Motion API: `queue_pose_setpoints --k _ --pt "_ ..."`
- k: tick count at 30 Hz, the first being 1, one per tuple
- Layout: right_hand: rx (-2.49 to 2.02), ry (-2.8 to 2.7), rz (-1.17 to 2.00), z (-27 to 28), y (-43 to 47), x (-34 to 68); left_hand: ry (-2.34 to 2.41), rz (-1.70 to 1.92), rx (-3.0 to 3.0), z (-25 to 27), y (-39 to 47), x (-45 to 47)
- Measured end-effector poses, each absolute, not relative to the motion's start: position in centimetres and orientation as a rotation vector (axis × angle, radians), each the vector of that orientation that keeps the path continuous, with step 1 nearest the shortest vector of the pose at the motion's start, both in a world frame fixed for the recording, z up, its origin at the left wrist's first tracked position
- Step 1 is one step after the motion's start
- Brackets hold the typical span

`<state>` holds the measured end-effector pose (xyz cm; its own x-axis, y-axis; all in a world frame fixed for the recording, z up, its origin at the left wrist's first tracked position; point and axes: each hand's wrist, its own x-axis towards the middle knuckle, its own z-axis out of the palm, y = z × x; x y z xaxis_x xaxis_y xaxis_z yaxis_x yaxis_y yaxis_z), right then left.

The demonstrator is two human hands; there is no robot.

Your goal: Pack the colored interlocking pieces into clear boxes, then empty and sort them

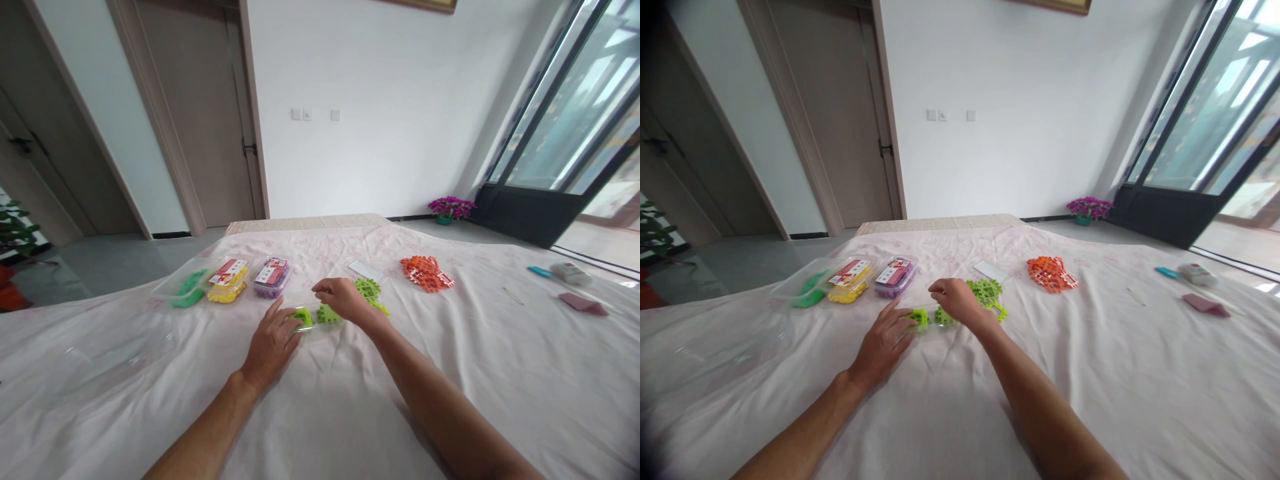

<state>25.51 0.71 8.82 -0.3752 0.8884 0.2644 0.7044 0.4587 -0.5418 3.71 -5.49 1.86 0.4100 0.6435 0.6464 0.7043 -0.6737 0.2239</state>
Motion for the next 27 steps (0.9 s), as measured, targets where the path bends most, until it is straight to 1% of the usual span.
queue_pose_setpoints --k 3,6,8,10,13,18,24,27 --pt "-1.531 -2.186 0.345 10.7 1.1 29.2 -1.253 -1.109 -2.535 1.7 -5.5 3.7" --pt "-1.909 -2.201 0.204 11.8 1.3 33.0 -1.28 -1.08 -2.515 1.6 -5.5 3.7" --pt "-2.141 -2.217 0.206 11.8 1.3 34.7 -1.284 -1.073 -2.505 1.6 -5.5 3.8" --pt "-2.267 -2.231 0.254 11.4 1.2 35.7 -1.275 -1.091 -2.498 1.6 -5.4 3.9" --pt "-2.276 -2.227 0.29 10.3 1.2 35.7 -1.257 -1.118 -2.499 1.5 -5.3 3.9" --pt "-2.264 -2.257 0.25 9.2 1.2 34.9 -1.267 -1.107 -2.502 1.4 -5.4 3.8" --pt "-2.15 -2.316 0.281 9.8 1.0 36.0 -1.265 -1.139 -2.53 1.5 -5.4 3.8" --pt "-2.13 -2.306 0.226 10.6 1.1 36.9 -1.257 -1.114 -2.543 1.6 -5.4 3.8"
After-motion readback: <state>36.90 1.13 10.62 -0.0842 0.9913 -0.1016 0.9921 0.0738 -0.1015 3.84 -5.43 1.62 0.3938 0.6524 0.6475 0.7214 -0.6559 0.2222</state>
